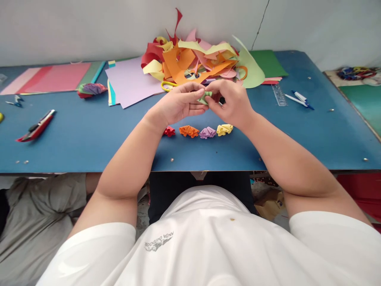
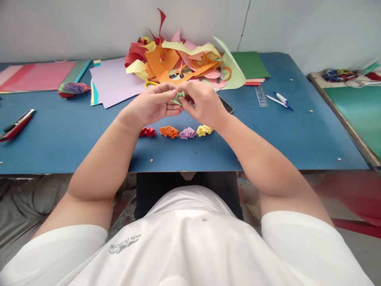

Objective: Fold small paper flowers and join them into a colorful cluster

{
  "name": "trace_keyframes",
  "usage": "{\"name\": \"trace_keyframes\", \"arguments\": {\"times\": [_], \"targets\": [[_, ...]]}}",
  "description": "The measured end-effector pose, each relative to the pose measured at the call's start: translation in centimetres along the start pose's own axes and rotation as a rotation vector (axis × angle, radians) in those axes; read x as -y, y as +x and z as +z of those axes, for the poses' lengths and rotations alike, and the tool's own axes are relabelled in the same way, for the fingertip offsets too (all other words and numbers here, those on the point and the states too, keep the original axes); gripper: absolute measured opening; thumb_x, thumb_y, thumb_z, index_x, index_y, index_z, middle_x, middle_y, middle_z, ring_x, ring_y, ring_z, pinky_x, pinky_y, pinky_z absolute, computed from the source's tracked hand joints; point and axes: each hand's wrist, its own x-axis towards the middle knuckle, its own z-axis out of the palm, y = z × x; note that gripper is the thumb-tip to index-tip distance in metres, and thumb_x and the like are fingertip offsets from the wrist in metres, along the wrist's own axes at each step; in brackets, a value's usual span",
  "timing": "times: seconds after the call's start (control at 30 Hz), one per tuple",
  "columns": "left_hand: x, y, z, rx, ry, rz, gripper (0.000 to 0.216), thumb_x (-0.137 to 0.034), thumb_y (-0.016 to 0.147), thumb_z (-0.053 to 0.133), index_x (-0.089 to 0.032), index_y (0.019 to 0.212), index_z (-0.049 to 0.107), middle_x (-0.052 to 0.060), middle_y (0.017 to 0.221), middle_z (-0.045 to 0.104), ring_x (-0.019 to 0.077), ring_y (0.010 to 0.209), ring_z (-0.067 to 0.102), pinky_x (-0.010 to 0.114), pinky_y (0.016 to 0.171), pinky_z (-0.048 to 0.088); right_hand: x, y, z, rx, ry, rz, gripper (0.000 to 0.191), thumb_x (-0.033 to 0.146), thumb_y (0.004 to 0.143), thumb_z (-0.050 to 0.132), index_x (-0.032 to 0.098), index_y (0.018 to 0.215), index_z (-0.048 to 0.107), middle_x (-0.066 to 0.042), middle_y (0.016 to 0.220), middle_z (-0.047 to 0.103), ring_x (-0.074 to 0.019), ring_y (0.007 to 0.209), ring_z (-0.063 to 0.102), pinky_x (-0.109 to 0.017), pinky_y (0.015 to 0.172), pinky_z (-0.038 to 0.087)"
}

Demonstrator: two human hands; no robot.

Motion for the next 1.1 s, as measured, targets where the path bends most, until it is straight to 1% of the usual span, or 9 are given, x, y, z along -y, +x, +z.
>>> {"name": "trace_keyframes", "arguments": {"times": [0.2,0.37,0.47,0.53,0.67,0.8,0.87,1.0,1.1], "targets": [[0.6,0.2,0.2,-0.004,-0.014,0.017,0.03,-0.033,0.111,0.102,-0.023,0.103,0.075,-0.002,0.099,0.089,0.0134,0.086,0.093,0.031,0.101,0.078,-0.3,0.0,0.3,-0.001,-0.104,-0.093,0.03,0.034,0.123,0.054,0.032,0.124,0.083,-0.009,0.112,0.089,-0.0314,0.102,0.084,-0.051,0.095,0.07],[0.5,0.0,0.6,-0.011,-0.01,0.017,0.037,-0.033,0.109,0.102,-0.025,0.099,0.067,-0.003,0.094,0.086,0.0161,0.088,0.094,0.035,0.108,0.079,0.4,0.3,-0.2,0.031,-0.022,0.038,0.019,0.041,0.12,0.072,0.031,0.122,0.088,-0.01,0.112,0.091,-0.0336,0.104,0.085,-0.053,0.101,0.071],[0.3,0.0,0.8,-0.009,-0.008,0.009,0.035,-0.03,0.106,0.1,-0.025,0.098,0.066,-0.002,0.091,0.086,0.0168,0.089,0.094,0.033,0.106,0.079,0.7,0.5,-0.4,0.035,0.089,0.129,0.012,0.045,0.117,0.084,0.034,0.116,0.089,-0.008,0.113,0.094,-0.0341,0.105,0.087,-0.055,0.108,0.072],[0.4,0.0,0.9,-0.007,-0.007,0.002,0.031,-0.026,0.103,0.096,-0.025,0.098,0.066,-0.002,0.091,0.087,0.0162,0.088,0.093,0.031,0.102,0.079,0.8,0.5,-0.3,0.007,0.131,0.183,0.009,0.045,0.115,0.089,0.035,0.115,0.089,-0.005,0.109,0.094,-0.031,0.096,0.086,-0.052,0.102,0.073],[0.8,0.0,1.0,-0.012,0.038,0.016,0.034,-0.026,0.1,0.099,-0.024,0.096,0.065,-0.002,0.09,0.084,0.0169,0.09,0.094,0.031,0.101,0.079,1.1,0.4,0.1,-0.038,0.16,0.286,0.023,0.043,0.106,0.1,0.033,0.123,0.087,-0.002,0.099,0.093,-0.0259,0.084,0.083,-0.045,0.088,0.074],[0.9,-0.1,0.7,-0.008,0.135,0.073,0.039,-0.019,0.094,0.106,-0.022,0.093,0.067,-0.002,0.092,0.083,0.017,0.098,0.095,0.035,0.111,0.079,1.5,0.6,0.2,-0.024,0.26,0.356,0.021,0.043,0.103,0.102,0.029,0.103,0.087,-0.005,0.098,0.093,-0.0278,0.09,0.087,-0.047,0.09,0.079],[0.7,-0.3,0.5,-0.009,0.172,0.099,0.037,-0.017,0.093,0.107,-0.021,0.091,0.07,-0.003,0.09,0.082,0.0168,0.098,0.093,0.037,0.113,0.079,1.2,0.9,0.2,-0.022,0.332,0.392,0.033,0.052,0.1,0.108,0.029,0.096,0.085,-0.005,0.093,0.09,-0.0277,0.088,0.085,-0.048,0.086,0.08],[0.0,-0.6,-0.1,-0.013,0.194,0.091,0.037,-0.02,0.09,0.112,-0.021,0.09,0.076,0.0,0.089,0.081,0.0207,0.099,0.093,0.044,0.117,0.081,0.1,1.4,0.0,0.005,0.453,0.41,0.06,0.074,0.082,0.121,0.029,0.089,0.081,-0.003,0.086,0.085,-0.0264,0.083,0.082,-0.046,0.076,0.079],[-0.2,-0.7,-0.5,0.02,0.186,0.074,0.035,-0.02,0.092,0.112,-0.02,0.091,0.077,0.0,0.088,0.08,0.0231,0.098,0.095,0.048,0.116,0.082,0.1,1.8,-0.7,0.075,0.553,0.415,0.07,0.083,0.074,0.123,0.029,0.088,0.081,-0.002,0.082,0.083,-0.026,0.082,0.082,-0.044,0.075,0.08]]}}
